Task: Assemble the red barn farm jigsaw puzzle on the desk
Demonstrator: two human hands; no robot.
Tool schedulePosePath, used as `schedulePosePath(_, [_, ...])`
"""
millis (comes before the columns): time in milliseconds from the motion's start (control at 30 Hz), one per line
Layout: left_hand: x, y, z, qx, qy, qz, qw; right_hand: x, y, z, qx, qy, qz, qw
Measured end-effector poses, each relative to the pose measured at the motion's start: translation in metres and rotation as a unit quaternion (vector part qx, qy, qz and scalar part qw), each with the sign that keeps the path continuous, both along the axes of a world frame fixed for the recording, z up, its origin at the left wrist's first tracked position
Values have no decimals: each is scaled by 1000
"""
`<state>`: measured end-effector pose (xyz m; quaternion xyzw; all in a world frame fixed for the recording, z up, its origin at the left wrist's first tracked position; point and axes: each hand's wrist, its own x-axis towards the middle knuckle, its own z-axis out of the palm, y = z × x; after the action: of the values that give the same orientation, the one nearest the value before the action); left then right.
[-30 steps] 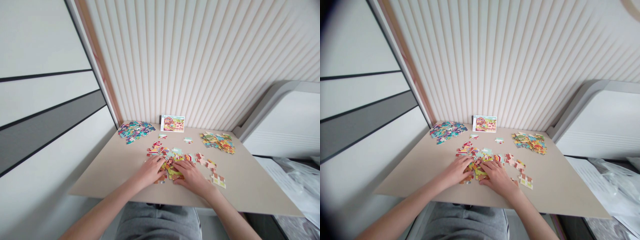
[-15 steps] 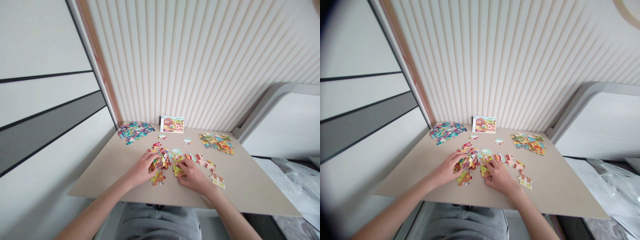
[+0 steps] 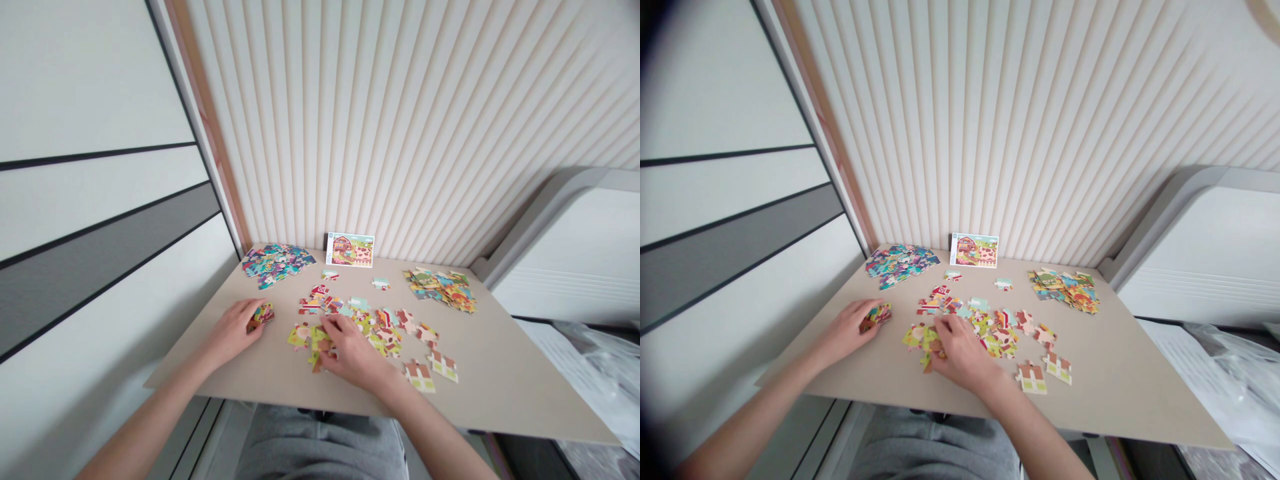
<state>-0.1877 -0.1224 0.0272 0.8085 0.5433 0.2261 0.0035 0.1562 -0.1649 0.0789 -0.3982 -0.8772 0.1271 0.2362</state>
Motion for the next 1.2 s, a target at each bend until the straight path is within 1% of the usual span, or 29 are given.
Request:
schedulePosePath(67, [-6, 1, -7, -1, 0, 14, 1000, -36, 2, -7, 7, -13, 21, 1000])
schedulePosePath(100, [-7, 1, -10, -1, -1, 21, 1000, -50, 4, -11, 8, -16, 15, 1000])
schedulePosePath(167, [-7, -1, -13, 12, -2, 37, 999, -65, 10, -18, 17, -29, 6, 999])
schedulePosePath(200, [-6, -3, -13, 25, -3, 42, 999, -65, 14, -20, 24, -35, -6, 999])
schedulePosePath(267, [3, -11, -9, 51, 2, 34, 998, -53, 23, -21, 33, -48, -56, 997])
schedulePosePath(333, [18, -20, -2, 56, 19, -4, 998, -32, 32, -21, 23, -71, -133, 988])
schedulePosePath(400, [38, -29, 5, 36, 45, -59, 997, -14, 39, -22, -3, -100, -174, 980])
schedulePosePath(467, [59, -34, 11, 16, 59, -113, 992, -3, 42, -22, -21, -118, -179, 977])
schedulePosePath(500, [68, -35, 12, 7, 57, -128, 990, -1, 43, -22, -25, -121, -179, 976])
schedulePosePath(567, [83, -34, 14, -11, 42, -138, 989, -1, 44, -20, -30, -123, -185, 975])
schedulePosePath(633, [90, -31, 14, -30, 21, -135, 990, -4, 45, -17, -40, -123, -191, 973])
schedulePosePath(767, [91, -27, 14, -49, -13, -142, 988, -9, 47, -14, -50, -111, -196, 973])
schedulePosePath(933, [88, -27, 12, -47, -13, -138, 989, -9, 52, -14, -50, -77, -178, 980])
schedulePosePath(1067, [90, -28, 13, -15, -6, -141, 990, -12, 52, -15, -82, -26, -144, 986])
schedulePosePath(1133, [89, -26, 15, 11, 11, -139, 990, -14, 51, -18, -101, 22, -128, 986])
schedulePosePath(1200, [83, -21, 16, 34, 27, -130, 991, -16, 51, -23, -117, 72, -116, 984])
